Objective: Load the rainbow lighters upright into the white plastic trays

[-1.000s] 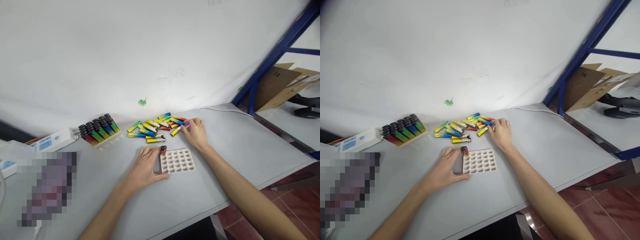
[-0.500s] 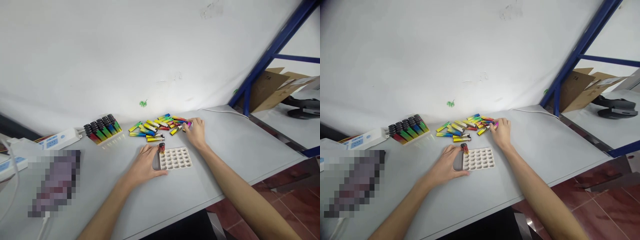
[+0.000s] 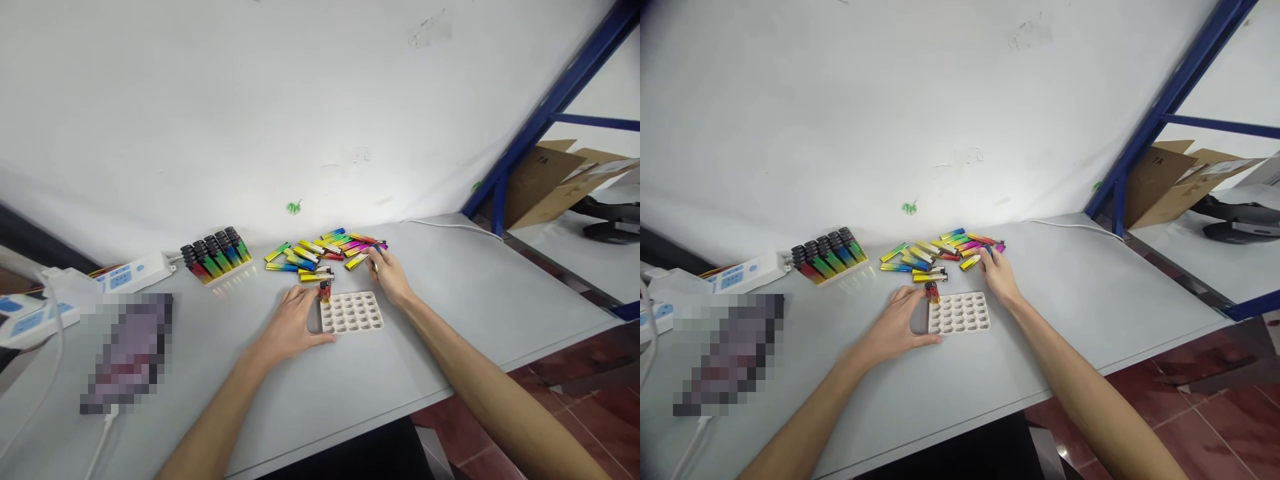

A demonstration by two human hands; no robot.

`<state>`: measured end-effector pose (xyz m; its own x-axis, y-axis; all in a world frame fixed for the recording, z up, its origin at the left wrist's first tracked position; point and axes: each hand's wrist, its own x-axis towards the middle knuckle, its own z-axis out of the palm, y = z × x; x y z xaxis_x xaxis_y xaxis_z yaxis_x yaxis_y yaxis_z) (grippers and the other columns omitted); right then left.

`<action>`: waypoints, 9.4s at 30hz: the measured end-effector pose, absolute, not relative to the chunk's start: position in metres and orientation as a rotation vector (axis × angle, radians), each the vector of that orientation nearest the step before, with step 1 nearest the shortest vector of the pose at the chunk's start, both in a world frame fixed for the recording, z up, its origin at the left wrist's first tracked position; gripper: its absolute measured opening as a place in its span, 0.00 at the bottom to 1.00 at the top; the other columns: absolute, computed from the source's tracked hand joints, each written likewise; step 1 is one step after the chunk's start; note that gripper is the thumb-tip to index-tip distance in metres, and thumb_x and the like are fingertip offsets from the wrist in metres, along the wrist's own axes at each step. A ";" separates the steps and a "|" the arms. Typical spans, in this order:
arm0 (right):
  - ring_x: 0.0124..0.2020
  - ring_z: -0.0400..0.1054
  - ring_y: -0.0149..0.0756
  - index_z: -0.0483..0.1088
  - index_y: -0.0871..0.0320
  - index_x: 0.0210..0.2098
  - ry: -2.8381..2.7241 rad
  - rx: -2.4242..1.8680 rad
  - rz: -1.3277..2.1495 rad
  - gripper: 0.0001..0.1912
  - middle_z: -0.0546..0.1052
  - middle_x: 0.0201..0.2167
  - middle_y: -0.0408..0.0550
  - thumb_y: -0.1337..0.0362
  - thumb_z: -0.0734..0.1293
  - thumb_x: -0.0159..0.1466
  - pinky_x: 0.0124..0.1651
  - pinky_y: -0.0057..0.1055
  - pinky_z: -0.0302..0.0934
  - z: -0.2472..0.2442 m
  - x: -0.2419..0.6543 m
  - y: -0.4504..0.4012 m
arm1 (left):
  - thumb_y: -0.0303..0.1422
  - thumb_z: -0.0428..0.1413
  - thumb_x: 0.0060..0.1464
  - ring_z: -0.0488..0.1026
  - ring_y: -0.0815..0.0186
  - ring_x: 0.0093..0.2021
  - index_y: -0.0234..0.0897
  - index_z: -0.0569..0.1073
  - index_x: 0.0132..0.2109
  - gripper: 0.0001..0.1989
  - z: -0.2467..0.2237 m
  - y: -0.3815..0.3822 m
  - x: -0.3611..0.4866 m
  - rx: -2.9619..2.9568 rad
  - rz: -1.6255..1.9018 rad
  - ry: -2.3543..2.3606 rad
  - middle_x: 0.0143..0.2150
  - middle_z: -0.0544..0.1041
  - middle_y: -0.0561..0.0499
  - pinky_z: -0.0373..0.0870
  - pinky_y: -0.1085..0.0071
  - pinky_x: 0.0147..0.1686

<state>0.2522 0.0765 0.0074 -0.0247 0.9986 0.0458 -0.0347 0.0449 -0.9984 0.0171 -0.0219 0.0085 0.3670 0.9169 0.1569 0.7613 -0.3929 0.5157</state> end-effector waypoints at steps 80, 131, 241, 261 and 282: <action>0.36 0.70 0.39 0.72 0.54 0.35 -2.119 -0.950 0.686 0.20 0.77 0.33 0.47 0.50 0.56 0.71 0.42 0.35 0.62 0.014 0.240 0.049 | 0.48 0.66 0.47 0.65 0.49 0.54 0.41 0.65 0.58 0.35 0.013 -0.025 0.022 2.259 0.590 1.491 0.52 0.72 0.44 0.64 0.53 0.54; 0.16 0.32 0.25 0.51 0.54 0.17 -1.078 -1.182 1.491 0.23 0.44 0.13 0.35 0.50 0.55 0.65 0.20 0.29 0.30 0.020 0.247 0.064 | 0.50 0.64 0.48 0.63 0.49 0.57 0.40 0.64 0.60 0.36 0.015 -0.027 0.023 2.224 0.507 1.549 0.55 0.70 0.43 0.63 0.54 0.56; 0.14 0.34 0.26 0.49 0.53 0.19 -1.257 -1.150 1.241 0.24 0.46 0.13 0.36 0.48 0.53 0.67 0.18 0.28 0.31 0.004 0.264 0.070 | 0.51 0.64 0.48 0.68 0.48 0.55 0.37 0.67 0.58 0.35 0.014 -0.027 0.018 2.360 0.609 1.552 0.55 0.74 0.42 0.63 0.54 0.55; 0.16 0.46 0.27 0.63 0.56 0.26 -1.308 -0.986 1.325 0.24 0.56 0.16 0.37 0.49 0.51 0.69 0.20 0.27 0.45 0.002 0.261 0.069 | 0.53 0.63 0.48 0.68 0.49 0.54 0.37 0.66 0.59 0.37 0.015 -0.027 0.017 2.355 0.568 1.569 0.55 0.73 0.42 0.64 0.54 0.55; 0.34 0.68 0.34 0.69 0.58 0.35 -1.897 -0.807 1.045 0.10 0.73 0.31 0.42 0.58 0.69 0.59 0.41 0.32 0.61 0.002 0.256 0.056 | 0.54 0.63 0.47 0.68 0.47 0.56 0.39 0.66 0.58 0.37 0.010 -0.026 0.017 2.377 0.595 1.564 0.55 0.73 0.41 0.64 0.53 0.55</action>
<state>0.2564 0.0559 0.0023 -0.4706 0.8135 0.3416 0.1459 0.4536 -0.8792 0.0171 -0.0258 0.0105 0.3466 0.9153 0.2050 0.8202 -0.4018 0.4073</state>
